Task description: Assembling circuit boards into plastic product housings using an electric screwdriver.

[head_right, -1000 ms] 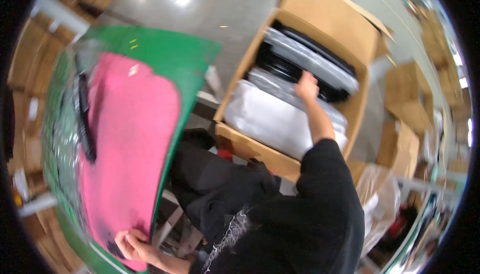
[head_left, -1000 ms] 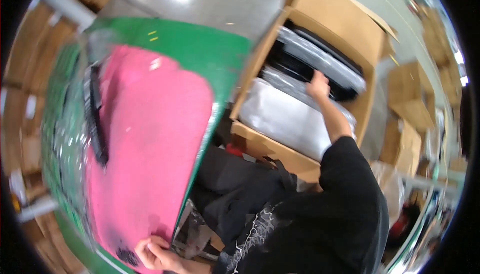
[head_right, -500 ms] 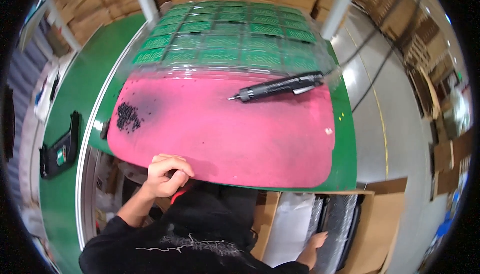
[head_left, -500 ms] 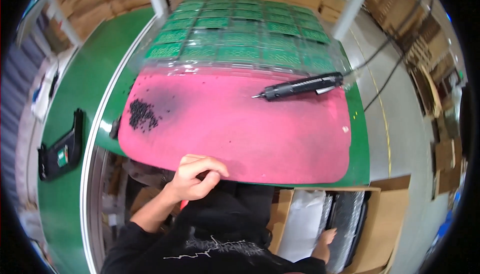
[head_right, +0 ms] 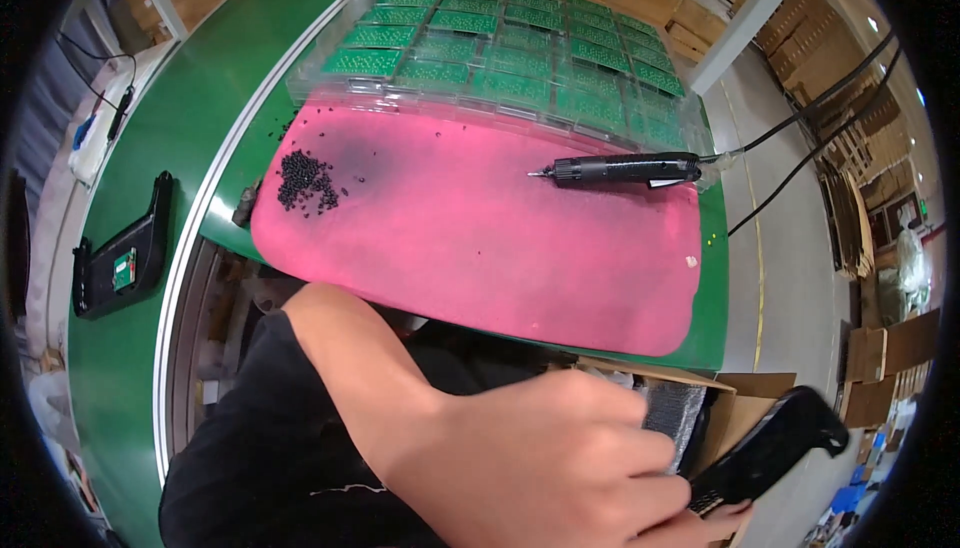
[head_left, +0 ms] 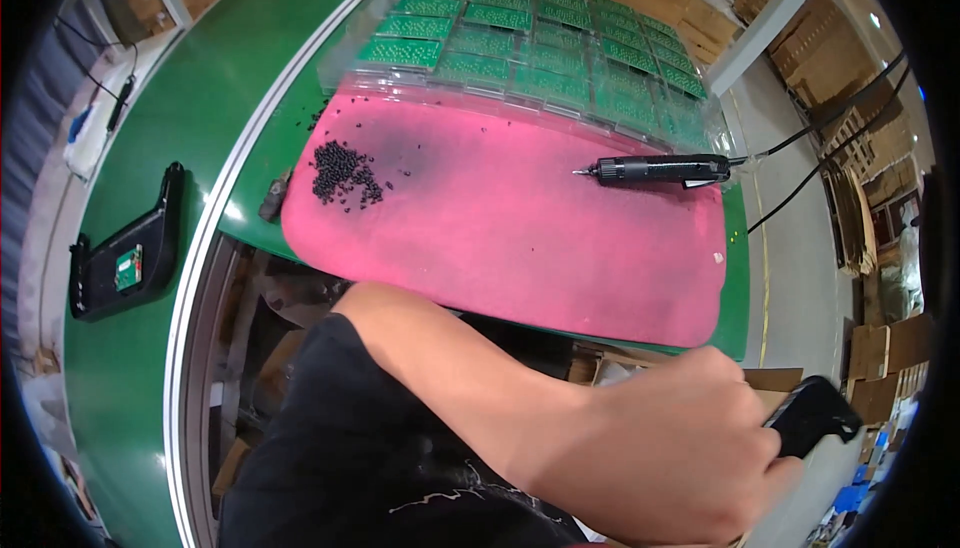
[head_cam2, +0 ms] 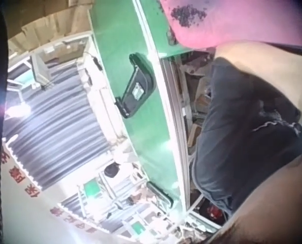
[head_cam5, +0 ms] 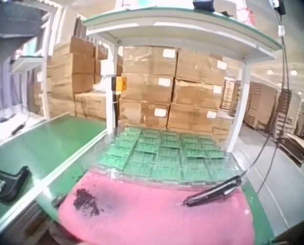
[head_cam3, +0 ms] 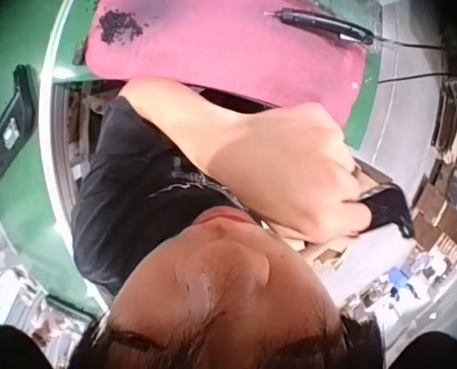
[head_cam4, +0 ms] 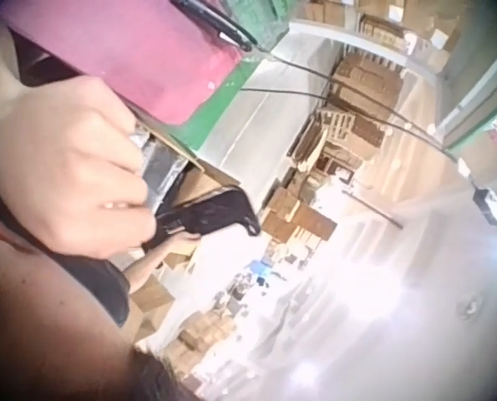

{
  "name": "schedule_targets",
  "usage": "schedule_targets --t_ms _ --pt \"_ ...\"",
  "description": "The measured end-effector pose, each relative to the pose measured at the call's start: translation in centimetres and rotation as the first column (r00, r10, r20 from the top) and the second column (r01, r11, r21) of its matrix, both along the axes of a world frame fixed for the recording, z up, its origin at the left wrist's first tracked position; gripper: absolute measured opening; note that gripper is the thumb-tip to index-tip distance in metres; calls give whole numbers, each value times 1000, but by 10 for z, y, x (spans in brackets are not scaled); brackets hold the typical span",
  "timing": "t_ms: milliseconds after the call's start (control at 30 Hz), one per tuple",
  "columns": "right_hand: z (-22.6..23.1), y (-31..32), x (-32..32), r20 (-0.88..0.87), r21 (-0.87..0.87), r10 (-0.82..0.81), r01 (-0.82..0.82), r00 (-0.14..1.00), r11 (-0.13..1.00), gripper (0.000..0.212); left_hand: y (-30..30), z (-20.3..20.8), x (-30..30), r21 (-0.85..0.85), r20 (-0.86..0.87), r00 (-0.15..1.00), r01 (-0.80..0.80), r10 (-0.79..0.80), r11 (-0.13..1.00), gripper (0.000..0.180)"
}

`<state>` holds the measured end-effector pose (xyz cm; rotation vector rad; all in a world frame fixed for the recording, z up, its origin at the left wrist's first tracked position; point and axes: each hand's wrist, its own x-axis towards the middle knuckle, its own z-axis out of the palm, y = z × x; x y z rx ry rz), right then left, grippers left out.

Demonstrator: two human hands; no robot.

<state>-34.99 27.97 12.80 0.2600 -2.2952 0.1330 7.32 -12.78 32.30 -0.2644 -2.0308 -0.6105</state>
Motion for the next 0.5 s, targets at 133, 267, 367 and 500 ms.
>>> schedule_targets --t_ms 133,267,367,500 --pt "17 -26 8 64 -513 163 -108 985 852 23 1 18 12 75 -129 991 -14 23 997 16" --pt "97 -174 126 255 -905 500 22 828 426 28 -2 25 31 3 61 994 -88 88 996 16" --pt "130 -195 160 308 -951 831 151 464 269 43 -16 38 59 145 294 955 -22 -22 989 23" --pt "101 -252 190 316 -947 928 127 198 295 23 -58 2 62 216 289 956 -107 41 971 24"
